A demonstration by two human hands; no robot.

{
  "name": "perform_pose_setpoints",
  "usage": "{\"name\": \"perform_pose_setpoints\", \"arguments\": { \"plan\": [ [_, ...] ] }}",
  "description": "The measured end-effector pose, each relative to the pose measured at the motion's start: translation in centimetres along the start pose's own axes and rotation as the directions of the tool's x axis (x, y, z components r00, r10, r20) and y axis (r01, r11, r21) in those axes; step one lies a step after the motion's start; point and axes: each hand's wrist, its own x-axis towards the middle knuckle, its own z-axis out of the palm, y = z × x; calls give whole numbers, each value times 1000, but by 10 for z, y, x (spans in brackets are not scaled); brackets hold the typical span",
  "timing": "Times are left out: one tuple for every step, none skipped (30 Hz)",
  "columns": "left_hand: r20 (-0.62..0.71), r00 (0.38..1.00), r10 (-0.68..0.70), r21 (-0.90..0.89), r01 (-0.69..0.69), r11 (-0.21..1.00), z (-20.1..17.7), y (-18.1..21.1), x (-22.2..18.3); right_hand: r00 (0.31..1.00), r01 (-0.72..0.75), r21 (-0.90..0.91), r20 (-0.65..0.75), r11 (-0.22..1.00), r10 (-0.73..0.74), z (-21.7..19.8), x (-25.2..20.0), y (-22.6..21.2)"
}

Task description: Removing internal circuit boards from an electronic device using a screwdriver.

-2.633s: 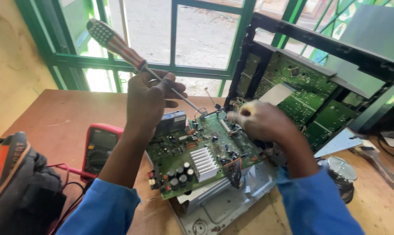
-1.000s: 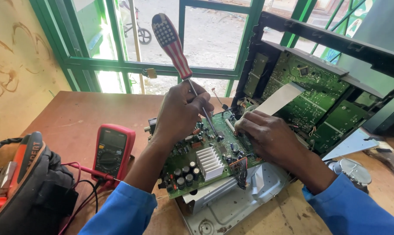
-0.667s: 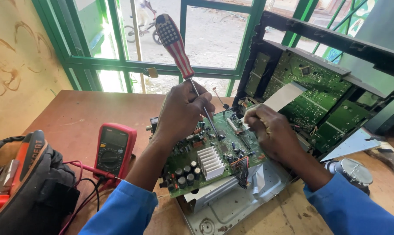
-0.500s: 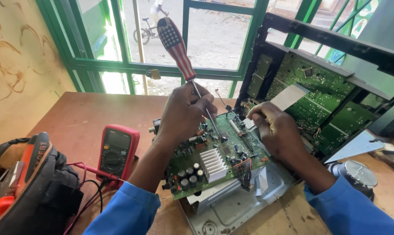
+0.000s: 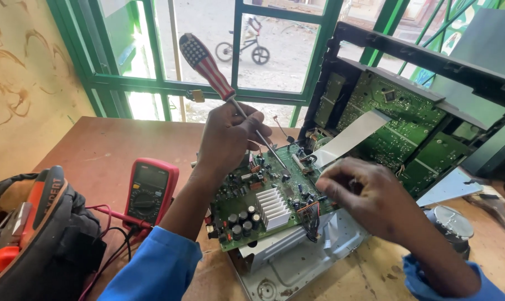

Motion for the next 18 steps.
{"name": "perform_pose_setpoints", "arguments": {
  "plan": [
    [-26,999,-32,50,33,998,1,3,-1,993,-56,-50,101,997,61,1,-7,-8],
    [-51,997,-63,99,68,993,4,5,-1,972,-107,-105,198,989,126,2,-14,-15],
    [-51,997,-62,98,67,993,3,5,-1,972,-106,-106,198,989,126,12,-18,-14],
    [-42,998,-49,107,53,993,3,4,-1,986,-48,-242,141,969,84,22,-23,-12],
    [-33,999,-35,115,39,993,4,3,-1,995,3,-376,90,927,33,32,-29,-10],
    [-30,999,-32,113,35,993,5,3,-1,996,1,-378,86,926,34,31,-31,-9],
    [-28,999,-42,105,44,994,5,4,-1,997,-33,-284,60,958,52,30,-32,-9],
    [-32,998,-54,102,57,993,3,4,-2,997,-60,-182,40,982,68,31,-34,-9],
    [-34,998,-52,105,55,993,2,6,-3,997,-57,-179,40,982,65,27,-35,-6],
    [-36,997,-66,89,69,994,1,7,-3,995,-98,-158,-9,983,98,22,-35,-2],
    [-38,996,-79,72,82,994,1,8,-3,990,-138,-135,-58,981,131,18,-36,1],
    [-40,996,-80,69,83,994,0,7,-2,990,-137,-138,-56,981,130,13,-35,10],
    [-42,996,-77,55,79,995,0,6,-2,989,-136,-181,33,974,144,8,-34,19],
    [-46,996,-74,45,76,996,-2,6,-2,980,-130,-220,122,967,159,4,-33,28],
    [-50,996,-75,45,77,996,-3,6,-1,980,-127,-220,125,967,157,-1,-29,27],
    [-62,996,-70,47,73,996,-2,5,-1,953,-194,-134,210,972,219,-7,-26,26],
    [-75,995,-66,48,69,996,0,5,-1,915,-267,-52,299,962,270,-14,-24,27],
    [-69,996,-65,45,68,997,1,4,-1,915,-272,-53,295,961,275,-12,-21,24]
  ]
}}
